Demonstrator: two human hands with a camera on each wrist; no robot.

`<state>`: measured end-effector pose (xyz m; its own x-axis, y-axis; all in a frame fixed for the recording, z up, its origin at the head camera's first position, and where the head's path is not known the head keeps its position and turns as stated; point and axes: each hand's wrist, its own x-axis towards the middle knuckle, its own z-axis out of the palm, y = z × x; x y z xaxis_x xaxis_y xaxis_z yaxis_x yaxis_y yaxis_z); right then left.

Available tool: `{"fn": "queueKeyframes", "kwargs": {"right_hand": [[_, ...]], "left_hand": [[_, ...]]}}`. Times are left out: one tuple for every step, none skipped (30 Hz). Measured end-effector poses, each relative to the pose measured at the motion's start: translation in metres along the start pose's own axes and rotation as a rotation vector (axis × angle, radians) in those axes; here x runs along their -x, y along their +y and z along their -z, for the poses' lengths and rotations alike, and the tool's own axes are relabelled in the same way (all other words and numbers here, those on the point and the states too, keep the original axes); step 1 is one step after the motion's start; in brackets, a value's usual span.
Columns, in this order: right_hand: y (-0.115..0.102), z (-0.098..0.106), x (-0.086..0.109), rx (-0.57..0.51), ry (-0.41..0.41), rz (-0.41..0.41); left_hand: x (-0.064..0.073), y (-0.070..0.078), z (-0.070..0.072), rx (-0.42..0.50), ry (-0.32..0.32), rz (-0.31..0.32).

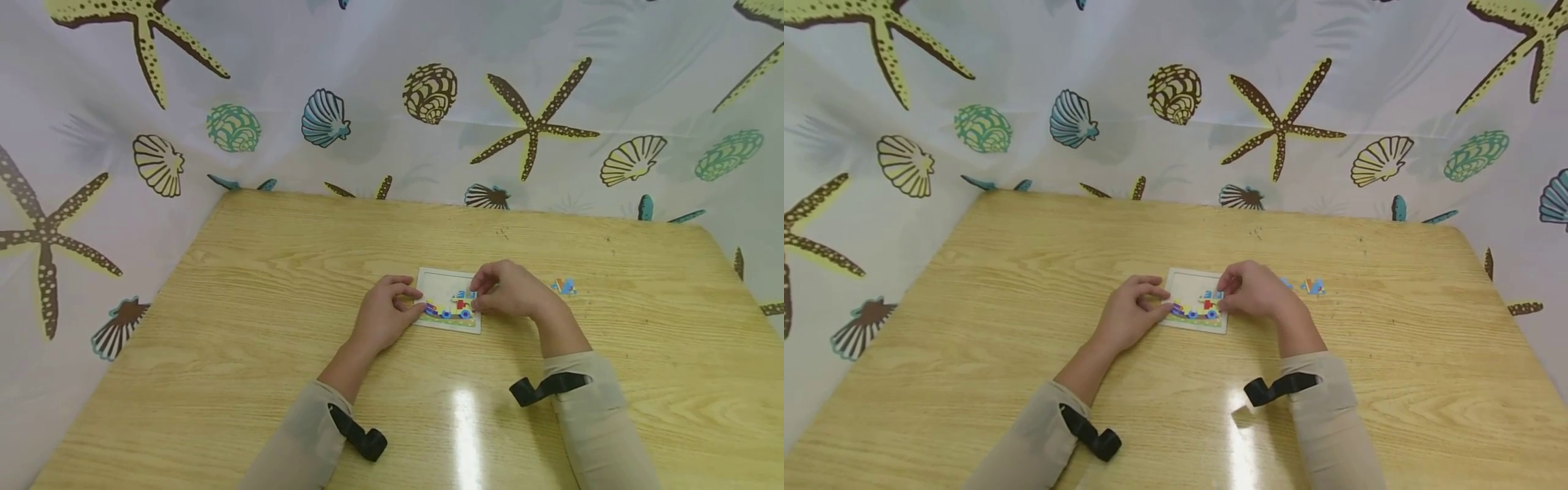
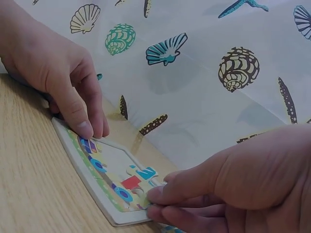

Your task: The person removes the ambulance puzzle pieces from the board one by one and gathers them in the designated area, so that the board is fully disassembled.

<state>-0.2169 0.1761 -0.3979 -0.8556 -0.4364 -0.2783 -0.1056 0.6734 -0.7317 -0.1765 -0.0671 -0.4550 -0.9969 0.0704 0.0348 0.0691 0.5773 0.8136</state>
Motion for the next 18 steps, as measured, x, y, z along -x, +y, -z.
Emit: {"fn": "queueKeyframes", "kwargs": {"right_hand": [[0.000, 0.000, 0.000, -0.028, -0.007, -0.004], [0.000, 0.000, 0.000, -0.060, -0.016, -0.010], [0.000, 0.000, 0.001, -0.090, -0.024, -0.016], [0.000, 0.000, 0.001, -0.120, -0.034, -0.019], [0.000, 0.000, 0.001, -0.145, -0.042, -0.022], [-0.001, 0.000, 0.001, -0.162, -0.048, -0.024], [-0.001, 0.001, 0.001, -0.174, -0.054, -0.021], [-0.001, 0.001, 0.001, -0.183, -0.058, -0.020], [-0.002, 0.002, 0.001, -0.189, -0.062, -0.019], [-0.002, 0.002, 0.002, -0.192, -0.065, -0.017], [-0.001, 0.003, 0.002, -0.196, -0.067, -0.015], [0.000, 0.004, 0.002, -0.202, -0.069, -0.012], [0.001, 0.005, 0.003, -0.206, -0.069, -0.012], [0.002, 0.006, 0.003, -0.213, -0.068, -0.014], [0.004, 0.008, 0.004, -0.222, -0.066, -0.017], [0.006, 0.010, 0.005, -0.233, -0.063, -0.019], [0.008, 0.012, 0.007, -0.245, -0.059, -0.024], [0.010, 0.015, 0.008, -0.253, -0.056, -0.026]], "left_hand": [[0.000, 0.000, 0.000, 0.000, 0.000, 0.001], [0.000, 0.000, 0.000, 0.001, -0.001, 0.003], [0.000, 0.000, 0.000, 0.003, -0.002, 0.004], [0.000, 0.000, 0.000, 0.001, -0.002, 0.004], [0.000, 0.000, 0.000, 0.001, -0.002, 0.004], [0.000, 0.000, 0.000, 0.000, -0.001, 0.004], [0.000, 0.000, 0.000, -0.002, -0.001, 0.005], [0.000, 0.000, 0.000, -0.003, 0.000, 0.004], [0.000, -0.001, 0.000, -0.003, 0.000, 0.004], [0.000, -0.001, 0.000, -0.002, 0.000, 0.002], [0.000, -0.001, 0.000, 0.001, 0.001, 0.001], [0.000, -0.001, 0.000, 0.001, 0.002, -0.004], [0.000, -0.001, 0.000, 0.003, 0.003, -0.009], [0.000, -0.001, 0.000, 0.004, 0.004, -0.014], [0.000, -0.002, 0.000, 0.005, 0.005, -0.020], [0.000, -0.002, 0.000, 0.005, 0.006, -0.025], [0.000, -0.002, 0.000, 0.005, 0.007, -0.031], [0.000, -0.001, 0.000, 0.006, 0.008, -0.034]]}}
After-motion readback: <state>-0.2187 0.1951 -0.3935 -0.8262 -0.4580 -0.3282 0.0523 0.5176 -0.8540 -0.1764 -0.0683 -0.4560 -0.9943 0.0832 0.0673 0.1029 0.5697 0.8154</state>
